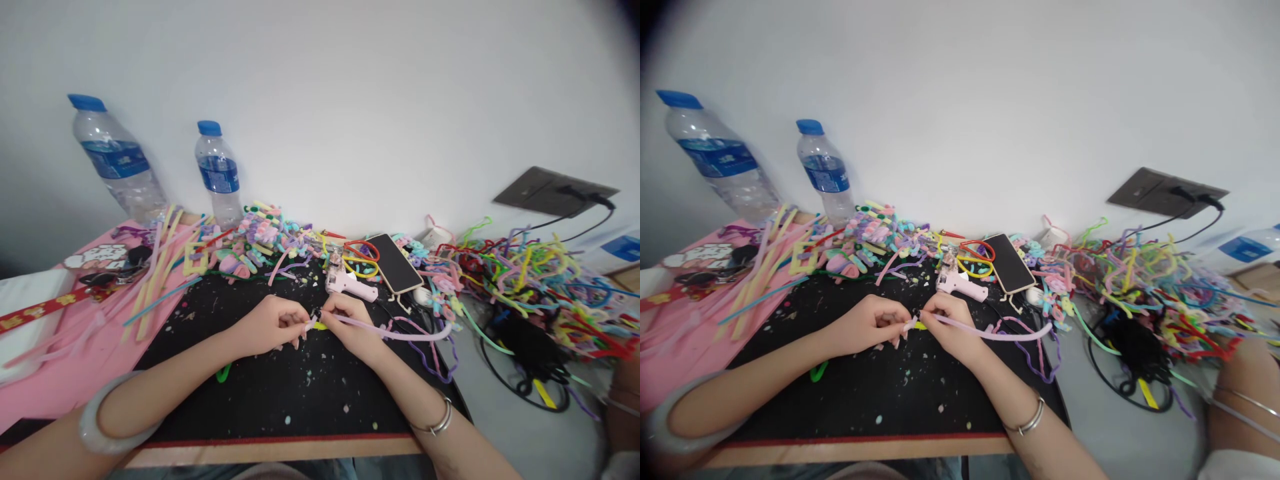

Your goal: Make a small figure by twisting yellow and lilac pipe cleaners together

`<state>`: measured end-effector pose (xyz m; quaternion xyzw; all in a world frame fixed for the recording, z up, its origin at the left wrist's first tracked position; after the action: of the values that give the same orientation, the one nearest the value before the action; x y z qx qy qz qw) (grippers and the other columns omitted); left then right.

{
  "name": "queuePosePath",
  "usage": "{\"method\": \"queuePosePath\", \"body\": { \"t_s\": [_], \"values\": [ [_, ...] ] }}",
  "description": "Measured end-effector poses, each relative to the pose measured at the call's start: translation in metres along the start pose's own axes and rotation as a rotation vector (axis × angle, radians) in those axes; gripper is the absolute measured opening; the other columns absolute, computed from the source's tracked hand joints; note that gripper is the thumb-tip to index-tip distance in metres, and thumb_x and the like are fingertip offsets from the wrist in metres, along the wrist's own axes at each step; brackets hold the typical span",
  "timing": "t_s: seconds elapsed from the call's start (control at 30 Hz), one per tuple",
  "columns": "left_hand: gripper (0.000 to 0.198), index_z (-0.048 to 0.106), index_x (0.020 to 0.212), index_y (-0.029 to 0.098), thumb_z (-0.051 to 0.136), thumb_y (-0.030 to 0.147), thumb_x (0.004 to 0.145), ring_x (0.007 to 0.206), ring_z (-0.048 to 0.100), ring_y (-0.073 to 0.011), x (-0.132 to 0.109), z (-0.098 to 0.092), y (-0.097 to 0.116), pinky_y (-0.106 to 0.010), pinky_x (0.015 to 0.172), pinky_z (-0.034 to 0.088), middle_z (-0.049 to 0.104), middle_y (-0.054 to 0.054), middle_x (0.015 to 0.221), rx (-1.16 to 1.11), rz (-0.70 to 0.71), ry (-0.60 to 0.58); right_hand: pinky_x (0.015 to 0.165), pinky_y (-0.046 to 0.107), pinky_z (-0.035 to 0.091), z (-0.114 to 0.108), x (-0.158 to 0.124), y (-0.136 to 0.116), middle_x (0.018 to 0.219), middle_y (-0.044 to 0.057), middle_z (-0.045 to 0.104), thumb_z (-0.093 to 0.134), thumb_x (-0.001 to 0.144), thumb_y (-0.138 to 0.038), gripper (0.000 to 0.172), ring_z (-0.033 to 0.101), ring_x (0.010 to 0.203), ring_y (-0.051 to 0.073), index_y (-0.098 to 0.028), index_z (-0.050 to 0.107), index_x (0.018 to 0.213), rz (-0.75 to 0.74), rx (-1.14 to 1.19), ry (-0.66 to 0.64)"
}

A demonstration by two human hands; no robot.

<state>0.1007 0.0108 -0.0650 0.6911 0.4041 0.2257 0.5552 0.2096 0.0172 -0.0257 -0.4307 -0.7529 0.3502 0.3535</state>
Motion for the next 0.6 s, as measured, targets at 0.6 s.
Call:
{"method": "queuePosePath", "body": {
  "t_s": [0.6],
  "values": [
    [0.016, 0.061, 0.076, 0.014, 0.049, 0.023, 0.081, 0.051, 0.061, -0.0111, -0.003, -0.002, 0.016, -0.015, 0.041, 0.046, 0.065, -0.003, 0.062, 0.111, 0.099, 0.003, 0.051, 0.021, 0.035, 0.001, -0.001, 0.002, 0.060, -0.002, 0.049, 0.054, 0.079, -0.020, 0.018, 0.043, 0.055, 0.010, -0.017, 0.052, 0.061, 0.020, 0.021, -0.001]
  ]
}}
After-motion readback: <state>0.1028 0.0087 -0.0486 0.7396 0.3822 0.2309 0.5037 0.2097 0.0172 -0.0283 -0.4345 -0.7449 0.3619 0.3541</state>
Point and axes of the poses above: each hand's wrist, its own x-axis towards the middle knuckle, its own z-axis out of the palm, y = z × x, the point moved 9 cm from there along x, towards the middle knuckle
